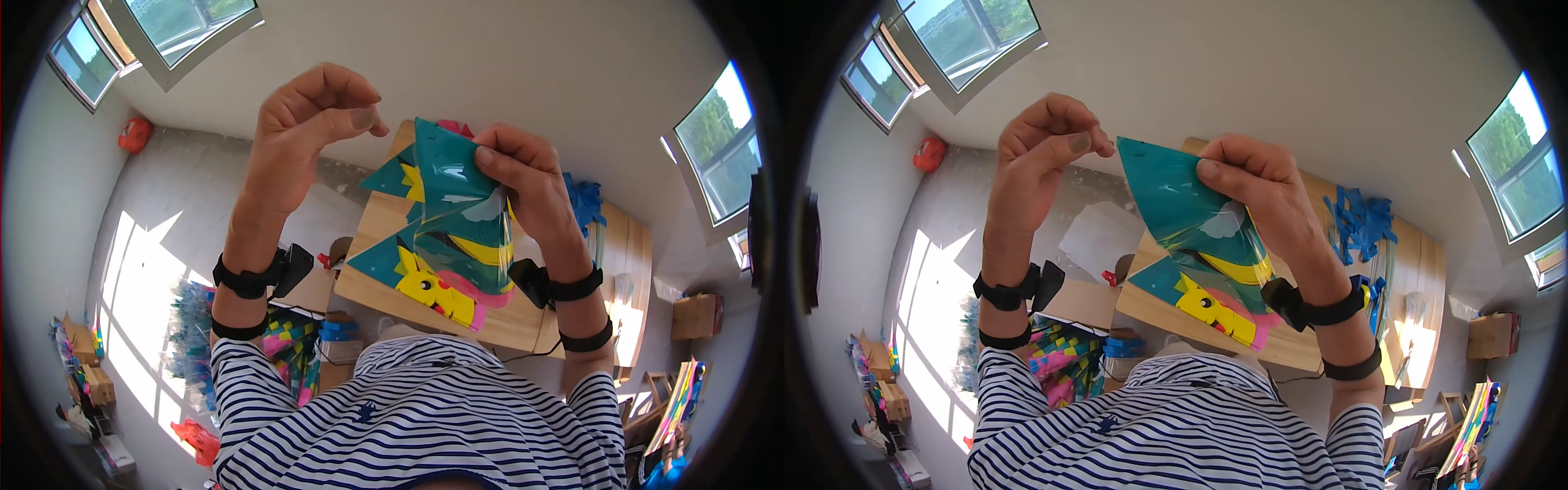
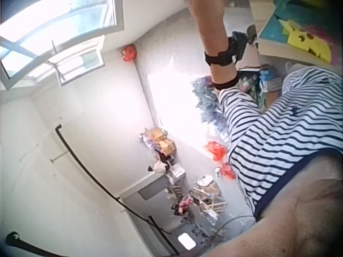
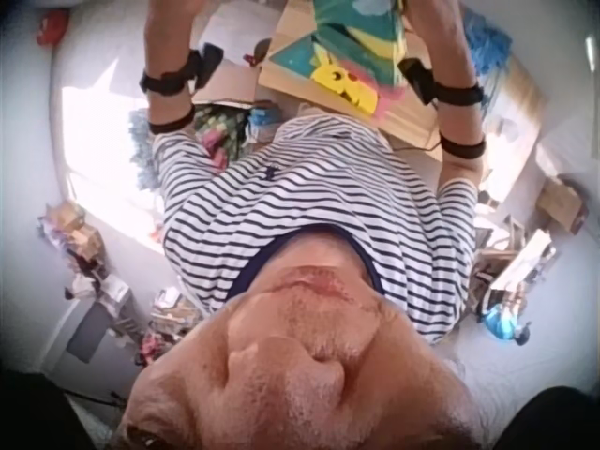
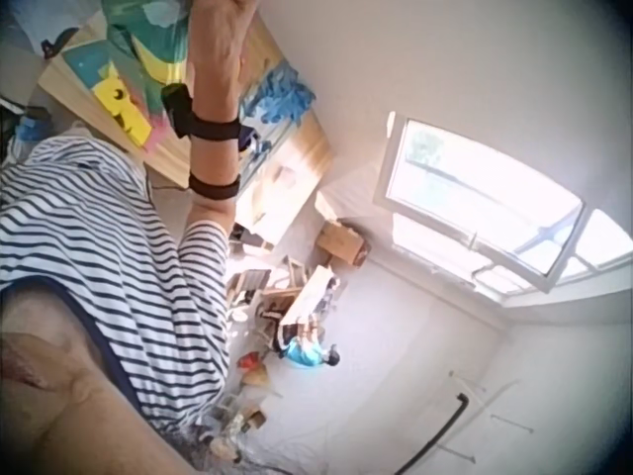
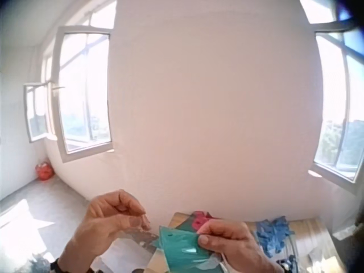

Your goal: Assembling or preparing colorful Pikachu-themed plastic kites by folding and taping.

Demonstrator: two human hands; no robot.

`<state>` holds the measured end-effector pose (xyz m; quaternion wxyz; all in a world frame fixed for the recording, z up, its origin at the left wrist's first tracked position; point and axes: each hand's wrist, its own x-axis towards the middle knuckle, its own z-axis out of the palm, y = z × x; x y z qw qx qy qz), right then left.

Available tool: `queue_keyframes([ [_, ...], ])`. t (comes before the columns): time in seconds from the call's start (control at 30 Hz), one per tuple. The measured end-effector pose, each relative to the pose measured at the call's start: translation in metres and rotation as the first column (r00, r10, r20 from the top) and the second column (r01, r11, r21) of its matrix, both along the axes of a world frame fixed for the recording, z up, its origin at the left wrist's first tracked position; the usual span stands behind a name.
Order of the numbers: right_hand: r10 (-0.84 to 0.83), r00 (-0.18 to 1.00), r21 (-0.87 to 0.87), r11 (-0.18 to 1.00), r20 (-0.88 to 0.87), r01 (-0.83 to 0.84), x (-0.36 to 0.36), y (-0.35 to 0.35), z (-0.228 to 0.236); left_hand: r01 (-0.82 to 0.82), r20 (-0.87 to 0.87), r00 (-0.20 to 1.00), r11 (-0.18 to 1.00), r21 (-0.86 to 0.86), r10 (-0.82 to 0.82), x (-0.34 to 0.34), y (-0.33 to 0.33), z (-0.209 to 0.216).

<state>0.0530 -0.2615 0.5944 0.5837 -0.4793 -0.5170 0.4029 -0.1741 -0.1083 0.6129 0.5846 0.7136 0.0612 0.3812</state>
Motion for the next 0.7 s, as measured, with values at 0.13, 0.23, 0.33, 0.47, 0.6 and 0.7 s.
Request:
queue_keyframes([
  [0.13,-0.002,0.999,-0.041,0.999,0.040,0.003,0.001,-0.002,0.002,0.012,-0.037,0.999,0.999,0.044,-0.011,0.006,-0.013,0.001],
  [0.23,-0.056,0.990,-0.036,0.998,0.128,0.061,-0.002,-0.002,0.002,0.004,-0.034,0.999,1.000,-0.001,-0.005,0.007,-0.018,0.002],
  [0.33,-0.243,0.890,0.139,0.969,0.387,0.204,-0.011,-0.006,-0.002,-0.080,-0.054,0.995,0.997,0.013,0.081,0.005,-0.020,0.000],
  [0.47,-0.560,0.557,0.557,0.806,0.613,0.198,-0.021,-0.007,-0.006,-0.385,-0.017,0.906,0.838,0.386,0.424,0.003,-0.026,-0.006],
  [0.6,-0.726,0.341,0.754,0.653,0.597,0.070,-0.028,-0.004,-0.010,-0.512,0.163,0.820,0.576,0.637,0.548,0.008,-0.034,-0.006],
  [0.7,-0.748,0.291,0.779,0.627,0.597,0.013,-0.035,-0.001,-0.011,-0.544,0.233,0.783,0.453,0.706,0.577,0.013,-0.041,-0.011],
])
